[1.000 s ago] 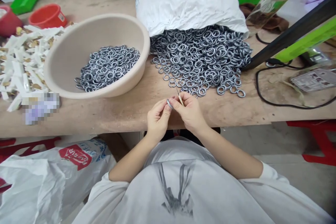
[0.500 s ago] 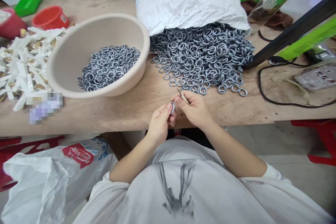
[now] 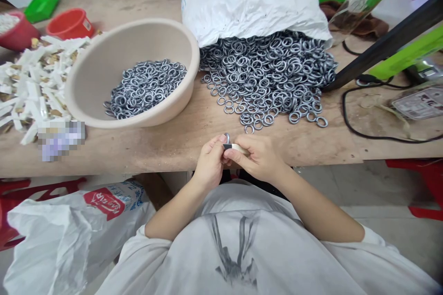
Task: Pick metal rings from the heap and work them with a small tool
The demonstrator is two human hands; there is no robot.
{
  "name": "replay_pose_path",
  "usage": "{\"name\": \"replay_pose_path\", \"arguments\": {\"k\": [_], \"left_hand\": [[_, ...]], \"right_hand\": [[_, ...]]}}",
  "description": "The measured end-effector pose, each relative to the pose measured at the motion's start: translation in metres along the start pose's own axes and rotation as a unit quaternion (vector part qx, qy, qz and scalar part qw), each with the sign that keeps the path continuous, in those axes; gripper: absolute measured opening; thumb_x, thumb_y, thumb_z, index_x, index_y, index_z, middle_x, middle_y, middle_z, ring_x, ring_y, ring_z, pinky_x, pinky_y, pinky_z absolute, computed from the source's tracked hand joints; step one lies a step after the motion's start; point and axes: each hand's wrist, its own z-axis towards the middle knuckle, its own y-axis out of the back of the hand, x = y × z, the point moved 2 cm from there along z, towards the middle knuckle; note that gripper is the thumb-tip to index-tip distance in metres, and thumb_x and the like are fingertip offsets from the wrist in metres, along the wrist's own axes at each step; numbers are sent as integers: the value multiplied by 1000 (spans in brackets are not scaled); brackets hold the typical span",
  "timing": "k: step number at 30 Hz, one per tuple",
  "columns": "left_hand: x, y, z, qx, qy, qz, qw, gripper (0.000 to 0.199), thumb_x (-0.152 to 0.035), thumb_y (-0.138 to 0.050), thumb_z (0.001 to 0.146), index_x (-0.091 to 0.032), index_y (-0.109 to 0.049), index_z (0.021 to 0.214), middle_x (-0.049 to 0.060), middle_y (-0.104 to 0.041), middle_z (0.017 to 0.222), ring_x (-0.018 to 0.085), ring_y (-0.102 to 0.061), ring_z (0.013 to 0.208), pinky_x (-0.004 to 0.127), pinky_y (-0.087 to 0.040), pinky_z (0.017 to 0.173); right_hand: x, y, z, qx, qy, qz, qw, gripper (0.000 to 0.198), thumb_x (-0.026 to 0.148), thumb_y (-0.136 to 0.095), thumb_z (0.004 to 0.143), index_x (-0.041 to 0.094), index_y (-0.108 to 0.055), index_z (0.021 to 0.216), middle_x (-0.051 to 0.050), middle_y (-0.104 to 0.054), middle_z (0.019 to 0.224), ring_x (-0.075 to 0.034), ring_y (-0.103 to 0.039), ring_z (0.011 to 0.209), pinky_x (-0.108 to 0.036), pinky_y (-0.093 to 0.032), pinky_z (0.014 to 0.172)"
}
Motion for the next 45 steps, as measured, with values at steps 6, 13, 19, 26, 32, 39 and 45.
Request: {"name": "replay_pose_path", "arguments": {"k": [6,13,19,26,32,39,45], "left_hand": [[0,1,-7,100,5,6,995,48,-53,-76,77,-18,-48,61,-7,-37,50,6,-34,46,20,-39,48],[-3,27,8,63,-15,13,998,34,-42,-81,75,-14,-70,90,2,-69,74,7,-57,59,19,-50,63],[-8,44,17,5,-7,-37,999,18,-22,-72,73,-12,-70,87,4,-70,74,10,-65,62,24,-56,67],[-18,44,22,0,-10,-68,998,17,-29,-71,72,-13,-65,78,0,-63,71,9,-57,56,26,-56,59],[-17,37,23,-16,-46,-21,999,21,-29,-78,71,-14,-64,78,-6,-46,58,5,-38,48,17,-37,45],[-3,21,21,94,-15,66,993,60,-74,-57,83,-15,-65,83,-4,-44,61,6,-31,47,21,-30,44],[-5,24,18,50,-156,234,958,51,-68,-57,87,-17,-62,80,-2,-49,65,9,-39,57,23,-33,53]], "right_hand": [[-28,8,11,-64,-113,-24,991,53,60,-46,96,22,-44,59,3,-43,52,-12,-39,52,-29,-24,55],[-31,19,60,-9,-149,-269,952,30,46,-61,93,23,-72,109,-8,-71,105,-25,-65,87,-31,-35,65],[-33,0,87,84,-106,-410,902,29,28,-50,99,17,-69,118,-15,-66,118,-29,-69,93,-33,-37,62],[-35,-1,90,107,-134,-403,899,36,32,-48,100,14,-62,129,-18,-64,121,-30,-69,92,-35,-40,63],[-41,15,81,23,-148,-194,970,22,32,-59,96,16,-72,92,-11,-69,95,-24,-63,83,-34,-40,68],[-18,8,40,19,-131,318,939,31,48,-67,88,20,-64,75,1,-63,66,-15,-60,65,-30,-47,67],[-21,1,33,-23,-156,278,948,32,48,-73,83,19,-64,72,0,-65,69,-15,-59,68,-30,-48,68]]}}
